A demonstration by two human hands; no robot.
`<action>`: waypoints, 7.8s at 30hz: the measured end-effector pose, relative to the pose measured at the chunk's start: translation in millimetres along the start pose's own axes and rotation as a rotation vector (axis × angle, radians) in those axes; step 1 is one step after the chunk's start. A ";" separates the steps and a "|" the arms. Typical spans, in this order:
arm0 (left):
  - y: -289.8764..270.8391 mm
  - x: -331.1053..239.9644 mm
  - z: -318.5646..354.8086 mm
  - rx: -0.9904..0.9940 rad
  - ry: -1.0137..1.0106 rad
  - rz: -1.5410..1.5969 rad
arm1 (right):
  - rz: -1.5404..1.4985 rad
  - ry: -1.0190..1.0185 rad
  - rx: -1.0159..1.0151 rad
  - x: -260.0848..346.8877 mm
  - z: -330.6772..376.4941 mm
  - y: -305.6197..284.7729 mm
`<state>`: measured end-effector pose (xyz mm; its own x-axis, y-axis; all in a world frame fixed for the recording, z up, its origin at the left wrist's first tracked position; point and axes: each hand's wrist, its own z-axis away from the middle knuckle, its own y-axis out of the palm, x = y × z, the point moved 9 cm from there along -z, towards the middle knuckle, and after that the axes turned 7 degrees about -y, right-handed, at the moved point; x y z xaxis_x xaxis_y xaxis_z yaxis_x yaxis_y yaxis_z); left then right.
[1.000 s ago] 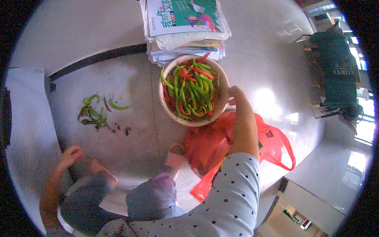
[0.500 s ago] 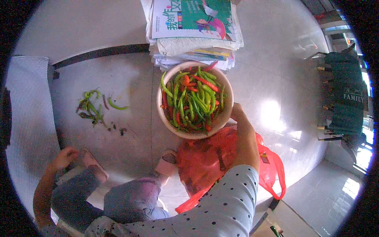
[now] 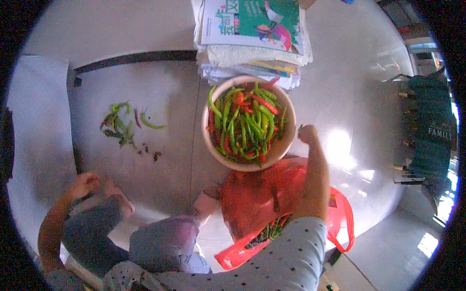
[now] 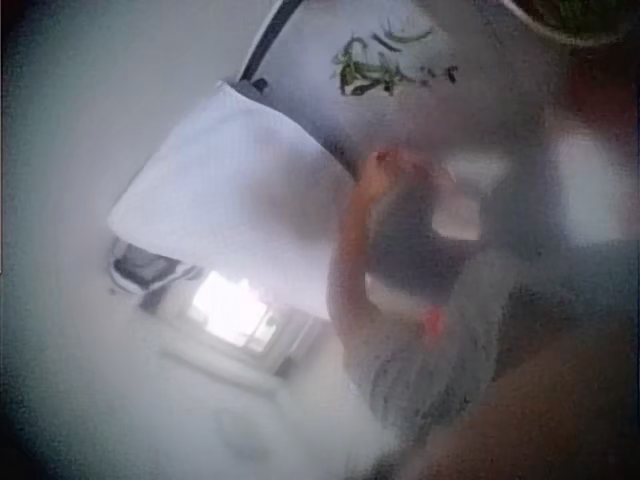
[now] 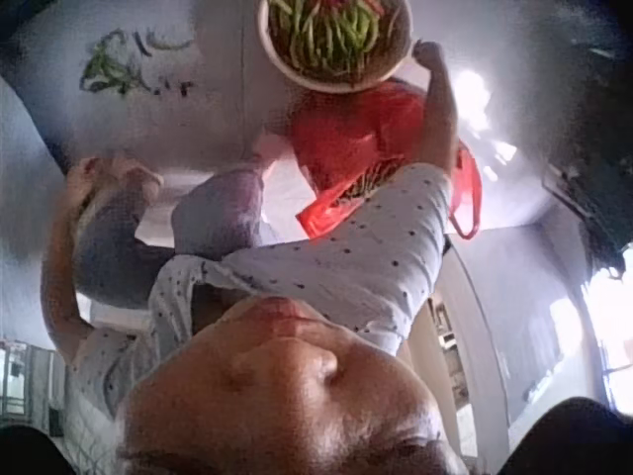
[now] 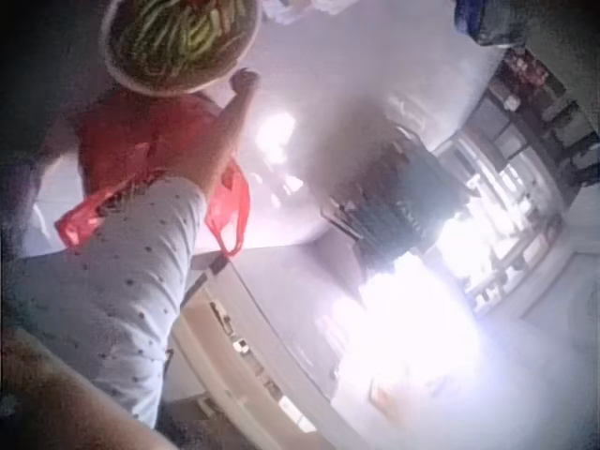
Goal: The person sits on the floor and trims the stems off green and red chili peppers by hand. The trimmed peppers are placed into a white bowl, while the discarded stems are left on the floor. The person handles the peppers one at a time from a red plastic bag.
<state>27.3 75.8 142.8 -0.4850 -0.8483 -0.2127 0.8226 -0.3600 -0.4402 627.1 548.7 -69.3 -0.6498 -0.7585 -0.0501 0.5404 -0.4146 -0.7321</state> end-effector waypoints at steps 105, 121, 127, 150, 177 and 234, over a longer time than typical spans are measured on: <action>16.6 -42.2 -66.7 0.373 0.561 0.782 | -0.765 -0.466 -0.398 585.8 45.6 -284.1; 25.3 -52.6 -22.3 0.857 0.455 0.890 | -1.741 -0.522 0.002 549.9 28.3 -280.2; 30.7 -48.2 -15.9 0.847 0.379 0.712 | -1.225 -0.756 0.037 576.9 53.1 -291.8; -16.2 -32.2 -60.2 0.467 0.329 1.689 | -1.887 -0.429 -0.081 551.2 34.9 -275.3; -26.7 -53.8 -54.9 0.991 0.464 2.356 | -1.661 -0.839 0.109 616.1 68.6 -288.2; 137.6 -167.0 -132.8 0.453 0.420 0.743 | -0.850 0.793 -0.741 249.8 380.6 -116.8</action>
<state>182.0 219.5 1.9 0.2111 -0.7436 -0.6344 0.9561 0.0222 0.2922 605.2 216.3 262.3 -0.8969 0.1817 0.4031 -0.4178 -0.0498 -0.9072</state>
